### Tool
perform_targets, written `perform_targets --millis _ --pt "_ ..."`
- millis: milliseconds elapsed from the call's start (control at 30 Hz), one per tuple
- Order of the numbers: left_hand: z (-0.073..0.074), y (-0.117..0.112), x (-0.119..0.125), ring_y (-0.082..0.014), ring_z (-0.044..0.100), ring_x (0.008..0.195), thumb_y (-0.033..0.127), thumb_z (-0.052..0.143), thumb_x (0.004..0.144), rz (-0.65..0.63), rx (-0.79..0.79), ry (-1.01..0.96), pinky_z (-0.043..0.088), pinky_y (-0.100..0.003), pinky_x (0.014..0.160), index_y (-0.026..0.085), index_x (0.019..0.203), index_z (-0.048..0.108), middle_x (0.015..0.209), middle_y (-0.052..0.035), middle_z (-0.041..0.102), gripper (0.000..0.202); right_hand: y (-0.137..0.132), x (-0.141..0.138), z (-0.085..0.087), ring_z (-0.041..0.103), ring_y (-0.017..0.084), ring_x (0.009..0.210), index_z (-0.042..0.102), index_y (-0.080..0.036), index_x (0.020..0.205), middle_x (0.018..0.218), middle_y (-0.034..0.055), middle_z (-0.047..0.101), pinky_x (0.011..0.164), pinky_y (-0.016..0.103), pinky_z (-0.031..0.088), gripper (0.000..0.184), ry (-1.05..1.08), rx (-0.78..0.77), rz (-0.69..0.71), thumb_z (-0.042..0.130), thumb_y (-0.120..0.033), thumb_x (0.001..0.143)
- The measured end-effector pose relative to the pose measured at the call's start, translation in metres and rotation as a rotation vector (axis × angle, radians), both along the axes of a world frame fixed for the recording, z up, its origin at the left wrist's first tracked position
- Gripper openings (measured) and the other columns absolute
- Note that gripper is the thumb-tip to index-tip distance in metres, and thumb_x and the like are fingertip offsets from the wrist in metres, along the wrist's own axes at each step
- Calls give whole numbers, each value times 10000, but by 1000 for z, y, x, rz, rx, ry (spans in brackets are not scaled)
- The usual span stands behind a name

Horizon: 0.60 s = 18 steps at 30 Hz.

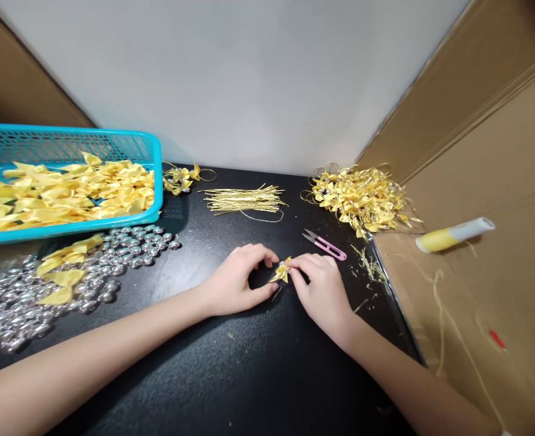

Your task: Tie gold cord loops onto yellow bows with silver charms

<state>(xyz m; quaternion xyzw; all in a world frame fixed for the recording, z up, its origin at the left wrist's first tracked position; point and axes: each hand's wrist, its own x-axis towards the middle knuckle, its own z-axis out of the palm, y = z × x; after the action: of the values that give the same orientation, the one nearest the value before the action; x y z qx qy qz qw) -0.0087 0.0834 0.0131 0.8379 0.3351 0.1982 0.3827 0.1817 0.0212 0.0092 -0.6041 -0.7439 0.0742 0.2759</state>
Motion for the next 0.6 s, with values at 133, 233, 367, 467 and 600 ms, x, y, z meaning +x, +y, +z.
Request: perform_targets --millis 133,233,367,467,600 --pt "5 -4 6 -143 588 736 351 537 880 66 -505 -345 497 -304 686 177 1119 525 923 -47 651 295 0 1 4 692 176 809 686 -193 853 861 48 751 748 326 510 162 276 166 49 551 -117 901" --pt "6 -9 15 -115 587 665 353 631 854 58 -707 -473 508 -278 676 173 1070 544 796 -3 644 294 1 0 8 684 180 808 674 -206 843 850 50 737 748 339 541 171 355 244 84 534 -133 909" --pt "1 -18 22 -118 629 663 322 685 829 115 -709 -574 532 -283 707 171 1093 553 762 6 671 332 1 -3 7 670 171 815 651 -205 837 843 48 709 738 318 547 152 399 270 99 544 -122 906" --pt "-4 -22 22 -137 660 698 318 675 839 125 -664 -566 550 -304 729 168 1136 553 803 -18 693 355 1 -5 3 665 162 812 646 -192 836 844 49 696 731 298 545 127 445 254 109 567 -113 898" --pt "-10 -23 20 -126 630 671 283 583 901 176 -512 -505 536 -271 665 166 1168 533 777 -14 663 295 4 -6 -1 662 157 820 644 -198 832 846 40 688 741 289 543 134 493 193 95 571 -102 891"
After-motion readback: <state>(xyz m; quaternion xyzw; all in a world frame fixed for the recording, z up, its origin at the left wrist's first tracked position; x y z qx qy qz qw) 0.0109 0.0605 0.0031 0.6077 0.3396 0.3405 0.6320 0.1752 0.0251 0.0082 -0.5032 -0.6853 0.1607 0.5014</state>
